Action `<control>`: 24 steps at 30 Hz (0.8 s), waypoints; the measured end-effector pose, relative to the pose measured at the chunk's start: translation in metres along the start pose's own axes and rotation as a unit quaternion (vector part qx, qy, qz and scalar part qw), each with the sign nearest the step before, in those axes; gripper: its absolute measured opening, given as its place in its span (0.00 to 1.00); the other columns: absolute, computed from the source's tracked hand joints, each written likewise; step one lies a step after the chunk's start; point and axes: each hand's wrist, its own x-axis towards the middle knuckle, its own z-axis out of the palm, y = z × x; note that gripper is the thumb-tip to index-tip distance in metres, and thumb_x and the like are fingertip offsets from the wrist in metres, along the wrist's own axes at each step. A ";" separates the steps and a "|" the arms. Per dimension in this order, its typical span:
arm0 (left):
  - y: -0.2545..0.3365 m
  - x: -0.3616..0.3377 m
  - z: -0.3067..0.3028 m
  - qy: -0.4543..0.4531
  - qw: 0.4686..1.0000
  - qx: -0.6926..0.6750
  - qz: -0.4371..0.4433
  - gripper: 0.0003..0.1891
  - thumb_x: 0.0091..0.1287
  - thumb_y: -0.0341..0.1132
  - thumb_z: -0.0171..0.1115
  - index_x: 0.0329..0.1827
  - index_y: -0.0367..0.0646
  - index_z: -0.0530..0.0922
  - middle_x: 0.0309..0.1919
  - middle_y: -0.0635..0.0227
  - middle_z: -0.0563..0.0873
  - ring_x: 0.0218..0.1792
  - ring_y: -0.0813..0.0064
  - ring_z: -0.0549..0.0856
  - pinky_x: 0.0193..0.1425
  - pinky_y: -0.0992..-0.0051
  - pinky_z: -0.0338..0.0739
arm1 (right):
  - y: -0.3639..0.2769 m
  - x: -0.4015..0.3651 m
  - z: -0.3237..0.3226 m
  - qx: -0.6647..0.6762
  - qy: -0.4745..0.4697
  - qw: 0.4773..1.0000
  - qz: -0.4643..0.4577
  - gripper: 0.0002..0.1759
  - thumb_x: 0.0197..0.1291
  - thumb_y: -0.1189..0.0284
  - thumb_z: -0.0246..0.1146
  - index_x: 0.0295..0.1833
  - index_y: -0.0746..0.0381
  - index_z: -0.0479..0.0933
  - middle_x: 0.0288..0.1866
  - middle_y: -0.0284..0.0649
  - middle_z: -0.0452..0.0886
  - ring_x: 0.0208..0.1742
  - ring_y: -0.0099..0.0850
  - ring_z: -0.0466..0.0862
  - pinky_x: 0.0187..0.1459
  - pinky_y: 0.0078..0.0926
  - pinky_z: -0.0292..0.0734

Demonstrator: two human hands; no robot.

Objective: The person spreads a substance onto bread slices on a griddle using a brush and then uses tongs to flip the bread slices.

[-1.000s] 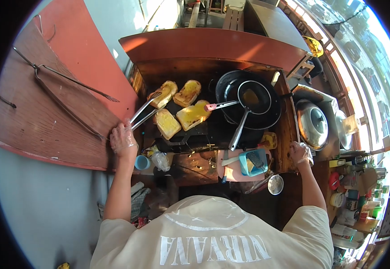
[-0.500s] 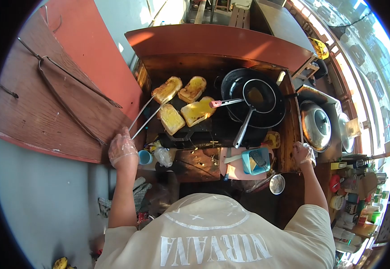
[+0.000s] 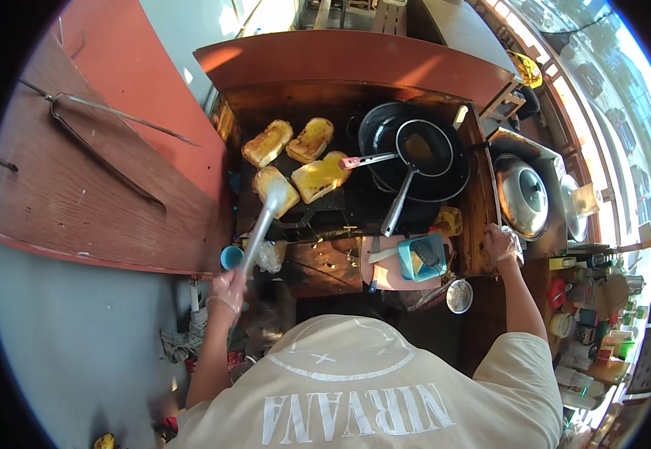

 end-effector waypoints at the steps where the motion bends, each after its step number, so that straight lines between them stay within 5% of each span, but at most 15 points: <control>1: -0.008 -0.008 0.000 -0.076 0.984 -0.139 -0.083 0.18 0.78 0.45 0.57 0.41 0.37 0.84 0.24 0.66 0.85 0.22 0.71 0.82 0.27 0.68 0.77 | 0.001 0.000 0.001 0.006 -0.014 1.000 0.009 0.06 0.62 0.66 0.63 0.42 0.53 0.83 0.34 0.48 0.86 0.38 0.50 0.86 0.43 0.50 0.81; 5: -0.011 -0.020 0.006 -0.179 0.932 -0.283 -0.138 0.18 0.79 0.45 0.57 0.36 0.39 0.81 0.23 0.71 0.79 0.16 0.85 0.73 0.13 0.82 0.61 | -0.002 0.000 -0.001 0.028 -0.022 0.999 0.006 0.09 0.62 0.67 0.64 0.46 0.54 0.83 0.34 0.50 0.85 0.39 0.52 0.86 0.43 0.50 0.80; 14: 0.004 0.005 0.031 -0.236 0.906 -0.320 -0.148 0.16 0.79 0.45 0.56 0.43 0.39 0.79 0.24 0.70 0.80 0.16 0.83 0.74 0.14 0.80 0.66 | -0.001 0.002 0.002 0.001 -0.078 0.996 0.039 0.11 0.66 0.64 0.59 0.49 0.50 0.82 0.38 0.47 0.87 0.43 0.48 0.87 0.49 0.49 0.81; 24: 0.044 0.068 0.100 -0.193 0.924 -0.324 -0.065 0.17 0.79 0.47 0.57 0.37 0.43 0.78 0.22 0.72 0.79 0.14 0.83 0.73 0.13 0.78 0.63 | -0.006 0.002 -0.006 -0.003 -0.095 0.994 0.056 0.12 0.65 0.63 0.60 0.51 0.49 0.82 0.41 0.46 0.88 0.44 0.48 0.88 0.50 0.48 0.82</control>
